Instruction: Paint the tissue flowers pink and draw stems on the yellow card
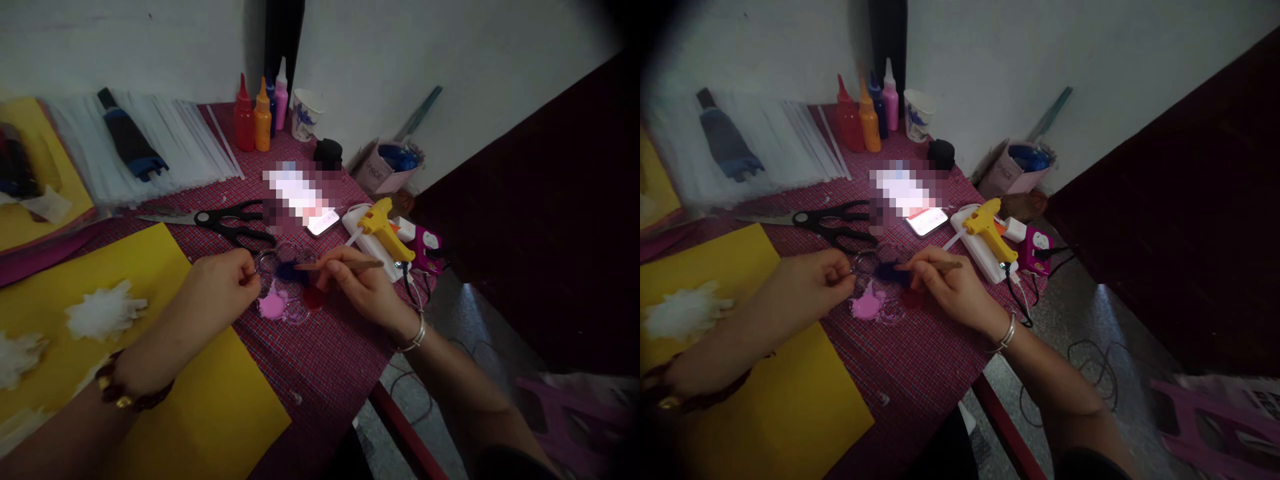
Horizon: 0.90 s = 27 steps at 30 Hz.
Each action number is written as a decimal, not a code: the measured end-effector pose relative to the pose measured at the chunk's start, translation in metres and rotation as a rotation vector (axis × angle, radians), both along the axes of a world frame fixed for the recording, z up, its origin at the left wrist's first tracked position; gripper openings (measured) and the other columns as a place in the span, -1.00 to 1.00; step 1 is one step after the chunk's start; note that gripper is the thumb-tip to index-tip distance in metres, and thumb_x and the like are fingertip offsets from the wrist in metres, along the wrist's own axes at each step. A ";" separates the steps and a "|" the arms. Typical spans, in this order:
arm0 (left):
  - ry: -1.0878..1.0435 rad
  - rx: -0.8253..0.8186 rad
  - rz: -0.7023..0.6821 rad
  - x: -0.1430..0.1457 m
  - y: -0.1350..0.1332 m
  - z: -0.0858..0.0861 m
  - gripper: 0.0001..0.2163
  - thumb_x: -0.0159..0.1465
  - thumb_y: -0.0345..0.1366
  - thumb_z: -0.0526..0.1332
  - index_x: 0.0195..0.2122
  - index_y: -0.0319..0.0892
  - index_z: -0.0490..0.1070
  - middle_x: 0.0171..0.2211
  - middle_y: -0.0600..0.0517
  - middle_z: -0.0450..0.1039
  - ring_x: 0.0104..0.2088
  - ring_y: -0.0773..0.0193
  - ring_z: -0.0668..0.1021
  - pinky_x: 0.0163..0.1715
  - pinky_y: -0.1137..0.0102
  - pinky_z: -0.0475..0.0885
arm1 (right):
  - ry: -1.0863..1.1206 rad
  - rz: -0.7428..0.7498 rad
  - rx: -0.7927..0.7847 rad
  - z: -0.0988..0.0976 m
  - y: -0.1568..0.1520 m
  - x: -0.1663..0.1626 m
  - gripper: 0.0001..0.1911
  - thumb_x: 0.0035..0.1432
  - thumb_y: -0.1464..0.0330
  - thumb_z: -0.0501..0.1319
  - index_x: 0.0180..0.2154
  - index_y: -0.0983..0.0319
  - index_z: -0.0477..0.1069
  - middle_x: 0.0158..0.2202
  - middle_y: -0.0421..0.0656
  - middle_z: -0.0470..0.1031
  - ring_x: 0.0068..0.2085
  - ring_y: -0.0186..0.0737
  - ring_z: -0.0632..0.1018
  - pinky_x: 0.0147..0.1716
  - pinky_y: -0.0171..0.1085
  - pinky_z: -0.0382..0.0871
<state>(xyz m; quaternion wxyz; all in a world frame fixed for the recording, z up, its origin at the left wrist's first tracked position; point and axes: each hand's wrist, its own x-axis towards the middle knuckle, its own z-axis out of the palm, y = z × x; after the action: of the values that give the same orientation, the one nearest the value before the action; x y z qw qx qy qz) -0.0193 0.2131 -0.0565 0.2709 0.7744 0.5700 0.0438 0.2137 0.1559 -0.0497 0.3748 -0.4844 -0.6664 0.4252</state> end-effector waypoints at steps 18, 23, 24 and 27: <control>-0.005 -0.020 0.006 0.000 0.000 -0.002 -0.89 0.18 -0.29 0.13 -0.49 -0.12 0.29 -0.55 0.10 0.40 -0.51 0.31 0.42 -0.47 0.40 0.19 | -0.019 0.051 0.016 0.001 0.003 0.000 -0.76 0.43 0.28 0.04 -0.21 0.25 0.41 -0.44 -0.23 0.48 -0.40 -0.40 0.50 -0.36 -0.36 0.37; -0.015 -0.016 0.001 -0.001 0.000 -0.002 -0.89 0.18 -0.30 0.14 -0.49 -0.13 0.29 -0.53 0.10 0.39 -0.50 0.31 0.42 -0.47 0.40 0.17 | -0.005 0.034 0.030 -0.001 0.002 0.000 -0.77 0.42 0.29 0.05 -0.21 0.25 0.41 -0.45 -0.23 0.48 -0.39 -0.39 0.51 -0.34 -0.35 0.38; -0.013 -0.012 0.006 -0.001 0.000 -0.002 -0.89 0.18 -0.31 0.14 -0.49 -0.13 0.29 -0.53 0.10 0.39 -0.50 0.31 0.42 -0.46 0.39 0.16 | 0.001 0.036 0.028 -0.002 0.003 0.000 -0.77 0.42 0.29 0.05 -0.20 0.24 0.41 -0.45 -0.24 0.48 -0.40 -0.38 0.50 -0.35 -0.35 0.38; -0.005 -0.031 0.015 0.000 0.000 -0.002 -0.90 0.18 -0.33 0.14 -0.48 -0.14 0.30 -0.53 0.10 0.38 -0.50 0.32 0.41 -0.46 0.39 0.16 | 0.015 0.030 0.019 -0.004 0.004 -0.001 -0.77 0.42 0.27 0.06 -0.21 0.24 0.41 -0.46 -0.23 0.48 -0.41 -0.38 0.50 -0.36 -0.34 0.38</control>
<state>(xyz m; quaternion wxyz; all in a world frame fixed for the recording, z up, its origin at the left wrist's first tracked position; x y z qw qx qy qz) -0.0195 0.2132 -0.0587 0.2840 0.7658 0.5757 0.0391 0.2126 0.1600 -0.0534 0.3778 -0.4675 -0.6749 0.4280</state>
